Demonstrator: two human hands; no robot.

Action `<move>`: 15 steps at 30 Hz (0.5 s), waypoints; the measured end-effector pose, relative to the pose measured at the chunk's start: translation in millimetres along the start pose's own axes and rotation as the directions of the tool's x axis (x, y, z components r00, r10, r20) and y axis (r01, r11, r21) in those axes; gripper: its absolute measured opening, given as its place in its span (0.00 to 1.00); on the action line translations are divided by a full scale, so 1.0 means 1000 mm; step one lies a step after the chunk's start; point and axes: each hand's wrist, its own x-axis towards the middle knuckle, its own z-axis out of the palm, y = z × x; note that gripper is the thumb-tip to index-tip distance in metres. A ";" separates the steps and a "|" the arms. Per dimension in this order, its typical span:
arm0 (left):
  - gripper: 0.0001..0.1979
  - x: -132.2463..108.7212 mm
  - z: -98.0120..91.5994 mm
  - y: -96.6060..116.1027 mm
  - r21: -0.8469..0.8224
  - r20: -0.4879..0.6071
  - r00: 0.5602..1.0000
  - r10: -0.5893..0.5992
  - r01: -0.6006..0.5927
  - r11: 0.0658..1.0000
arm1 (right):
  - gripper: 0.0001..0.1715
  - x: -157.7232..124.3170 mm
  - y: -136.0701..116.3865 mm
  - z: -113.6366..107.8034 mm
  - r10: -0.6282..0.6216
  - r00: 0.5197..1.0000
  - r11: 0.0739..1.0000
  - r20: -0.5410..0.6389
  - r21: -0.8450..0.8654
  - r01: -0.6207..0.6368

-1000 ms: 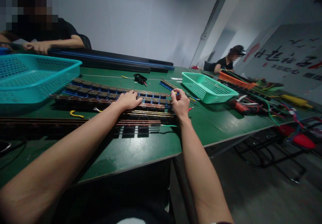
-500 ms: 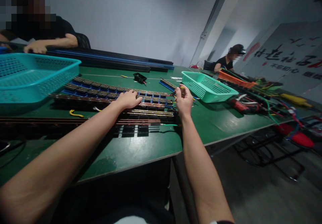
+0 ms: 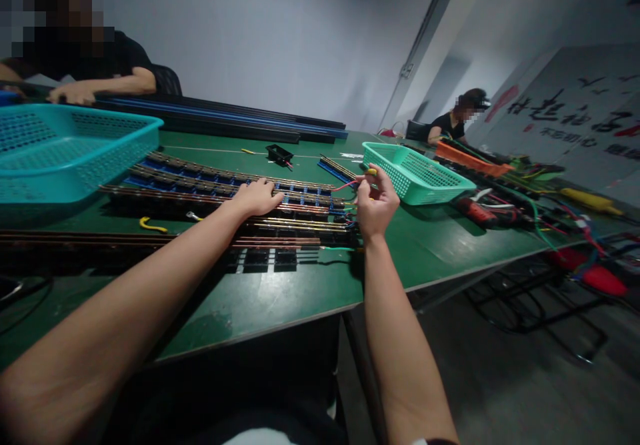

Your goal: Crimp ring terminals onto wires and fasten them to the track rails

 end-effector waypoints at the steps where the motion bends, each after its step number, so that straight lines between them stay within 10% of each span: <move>1: 0.33 0.000 0.000 0.000 -0.001 -0.003 1.000 0.002 -0.002 1.000 | 0.19 0.001 0.000 0.000 0.011 1.000 1.000 -0.025 0.017 -0.011; 15: 0.33 0.001 0.001 -0.001 0.008 -0.008 1.000 0.006 -0.006 1.000 | 0.17 0.012 0.002 -0.009 0.116 0.977 0.991 -0.180 0.087 -0.102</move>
